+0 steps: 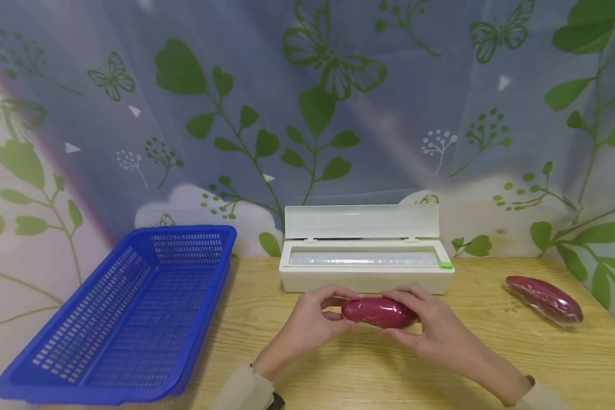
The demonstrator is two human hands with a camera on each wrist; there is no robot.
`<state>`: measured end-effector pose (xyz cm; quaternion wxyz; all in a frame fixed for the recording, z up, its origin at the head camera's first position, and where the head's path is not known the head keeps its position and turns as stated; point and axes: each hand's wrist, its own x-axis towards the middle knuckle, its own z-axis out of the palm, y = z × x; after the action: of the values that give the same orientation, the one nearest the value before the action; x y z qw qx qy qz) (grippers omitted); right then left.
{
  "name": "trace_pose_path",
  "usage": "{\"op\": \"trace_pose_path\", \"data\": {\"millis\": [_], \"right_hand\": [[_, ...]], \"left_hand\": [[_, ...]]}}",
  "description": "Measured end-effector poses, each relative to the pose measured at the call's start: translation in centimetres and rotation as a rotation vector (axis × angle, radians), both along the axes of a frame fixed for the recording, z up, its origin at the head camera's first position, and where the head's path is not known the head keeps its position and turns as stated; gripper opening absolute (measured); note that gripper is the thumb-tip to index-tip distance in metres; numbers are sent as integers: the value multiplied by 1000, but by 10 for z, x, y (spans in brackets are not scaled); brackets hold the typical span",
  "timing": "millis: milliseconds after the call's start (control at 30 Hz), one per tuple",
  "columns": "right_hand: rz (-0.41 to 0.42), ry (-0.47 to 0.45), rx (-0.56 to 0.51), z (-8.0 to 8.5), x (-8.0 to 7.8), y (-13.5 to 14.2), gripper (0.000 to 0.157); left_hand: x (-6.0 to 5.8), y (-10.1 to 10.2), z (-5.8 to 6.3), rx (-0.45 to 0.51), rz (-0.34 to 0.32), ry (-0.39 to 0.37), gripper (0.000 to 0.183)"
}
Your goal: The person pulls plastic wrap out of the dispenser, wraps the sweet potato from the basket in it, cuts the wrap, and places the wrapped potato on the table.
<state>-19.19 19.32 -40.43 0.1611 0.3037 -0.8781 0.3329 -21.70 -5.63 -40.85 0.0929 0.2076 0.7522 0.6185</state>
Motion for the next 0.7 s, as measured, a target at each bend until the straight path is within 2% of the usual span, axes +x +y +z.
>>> {"op": "trace_pose_path", "data": {"millis": [100,200,333,467,600,700], "right_hand": [[-29,17,29,0,1,5,52],[-65,19,43,-1,4,13,53],[-121,-17,46,0,6,25,52],[-195,-59,44,1,6,44,52],[-285,-74,48,0,10,68,53],[-359,-67,61,1,12,84,54]], "left_hand": [[2,-1,-2,8,-12,-1,41],[4,-6,-4,-26,10,39,36],[9,-18,-6,-97,90,111,28],[20,-33,-7,-158,159,178,27],[31,-44,-7,-272,235,326,25],[34,-49,-7,-400,292,540,26]]}}
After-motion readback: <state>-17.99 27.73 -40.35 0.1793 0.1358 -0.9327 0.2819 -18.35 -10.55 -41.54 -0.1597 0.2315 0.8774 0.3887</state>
